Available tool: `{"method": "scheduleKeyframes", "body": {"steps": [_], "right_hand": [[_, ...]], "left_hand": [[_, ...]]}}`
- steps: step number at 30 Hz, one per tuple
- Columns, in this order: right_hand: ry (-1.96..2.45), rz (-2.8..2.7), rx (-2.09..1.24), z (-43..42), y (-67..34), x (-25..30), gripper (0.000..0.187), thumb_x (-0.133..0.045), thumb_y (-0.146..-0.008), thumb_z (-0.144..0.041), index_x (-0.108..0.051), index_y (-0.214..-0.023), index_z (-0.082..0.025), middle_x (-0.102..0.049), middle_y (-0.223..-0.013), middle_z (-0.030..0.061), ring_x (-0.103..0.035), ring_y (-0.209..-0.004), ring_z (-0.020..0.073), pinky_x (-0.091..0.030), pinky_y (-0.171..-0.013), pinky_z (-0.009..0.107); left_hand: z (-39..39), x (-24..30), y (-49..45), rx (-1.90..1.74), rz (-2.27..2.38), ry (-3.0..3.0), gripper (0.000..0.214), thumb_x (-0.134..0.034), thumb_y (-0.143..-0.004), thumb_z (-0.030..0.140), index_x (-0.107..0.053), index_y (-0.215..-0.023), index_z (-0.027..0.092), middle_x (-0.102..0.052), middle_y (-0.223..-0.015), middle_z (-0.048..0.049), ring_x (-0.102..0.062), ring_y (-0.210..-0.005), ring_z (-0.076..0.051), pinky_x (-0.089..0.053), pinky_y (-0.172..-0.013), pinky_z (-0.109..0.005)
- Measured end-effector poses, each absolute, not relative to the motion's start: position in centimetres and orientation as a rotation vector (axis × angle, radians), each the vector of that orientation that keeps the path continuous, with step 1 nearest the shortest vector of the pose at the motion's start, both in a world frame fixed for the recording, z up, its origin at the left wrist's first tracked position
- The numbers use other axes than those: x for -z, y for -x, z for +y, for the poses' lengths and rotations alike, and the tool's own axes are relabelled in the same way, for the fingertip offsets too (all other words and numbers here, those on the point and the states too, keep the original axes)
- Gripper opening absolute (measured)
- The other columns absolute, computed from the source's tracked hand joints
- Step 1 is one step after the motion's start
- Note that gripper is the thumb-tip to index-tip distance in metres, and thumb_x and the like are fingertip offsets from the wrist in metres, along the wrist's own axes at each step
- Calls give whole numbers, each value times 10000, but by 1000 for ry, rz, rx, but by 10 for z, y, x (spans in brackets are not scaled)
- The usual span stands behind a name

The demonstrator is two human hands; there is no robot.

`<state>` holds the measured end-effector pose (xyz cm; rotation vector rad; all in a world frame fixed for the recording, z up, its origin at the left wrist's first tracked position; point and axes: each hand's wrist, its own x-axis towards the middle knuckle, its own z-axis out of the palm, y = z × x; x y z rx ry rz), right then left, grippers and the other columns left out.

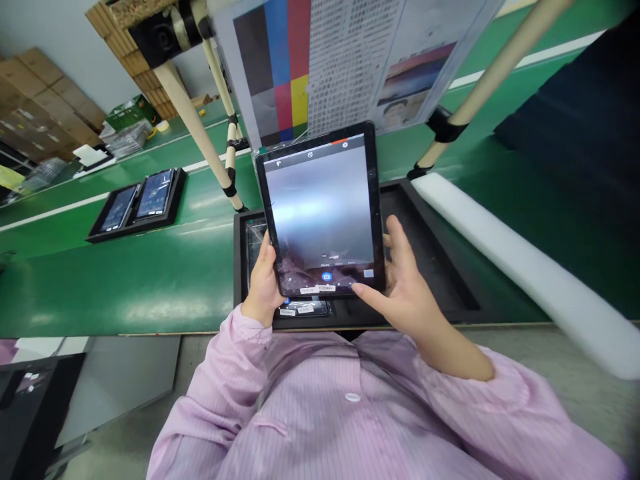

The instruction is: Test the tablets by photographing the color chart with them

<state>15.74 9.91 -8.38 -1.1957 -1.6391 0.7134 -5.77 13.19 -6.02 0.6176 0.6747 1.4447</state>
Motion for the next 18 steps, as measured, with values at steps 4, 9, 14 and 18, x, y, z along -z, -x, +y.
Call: {"method": "scheduleKeyframes", "body": {"steps": [4,9,14,18], "right_hand": [[1287,-1740,-546,97,-156,80,1013,-624,-871,-501,6,-1628,-264,-228,-1570,141,-295,-1468,324,-354,-1186,546],[1405,-1739,-441,101,-158,70,1102,-663,-822,-582,20,-1623,-254,-287,-1519,183,-368,-1411,381,-432,-1094,600],[1453,-1681,-427,108,-161,60,1168,-695,-768,-664,0,-1620,-269,-279,-1522,182,-368,-1400,412,-412,-1086,643],[1494,-1676,-386,107,-160,52,1147,-696,-779,-620,-7,-1626,-268,-332,-1466,186,-438,-1335,399,-484,-1013,610]], "left_hand": [[132,62,58,-1433,687,-598,403,-746,-849,397,-679,-1244,354,-732,-1224,21,-663,-1187,-212,-468,-1112,-415],[131,67,59,-1392,715,-628,485,-755,-833,431,-647,-1299,352,-696,-1304,-5,-615,-1270,-239,-439,-1132,-440],[129,69,59,-1365,687,-636,476,-809,-789,424,-686,-1243,356,-725,-1245,15,-672,-1166,-211,-446,-1125,-413],[128,65,58,-1343,673,-620,436,-843,-752,422,-728,-1167,349,-760,-1145,24,-719,-1033,-189,-520,-1038,-384]]}}
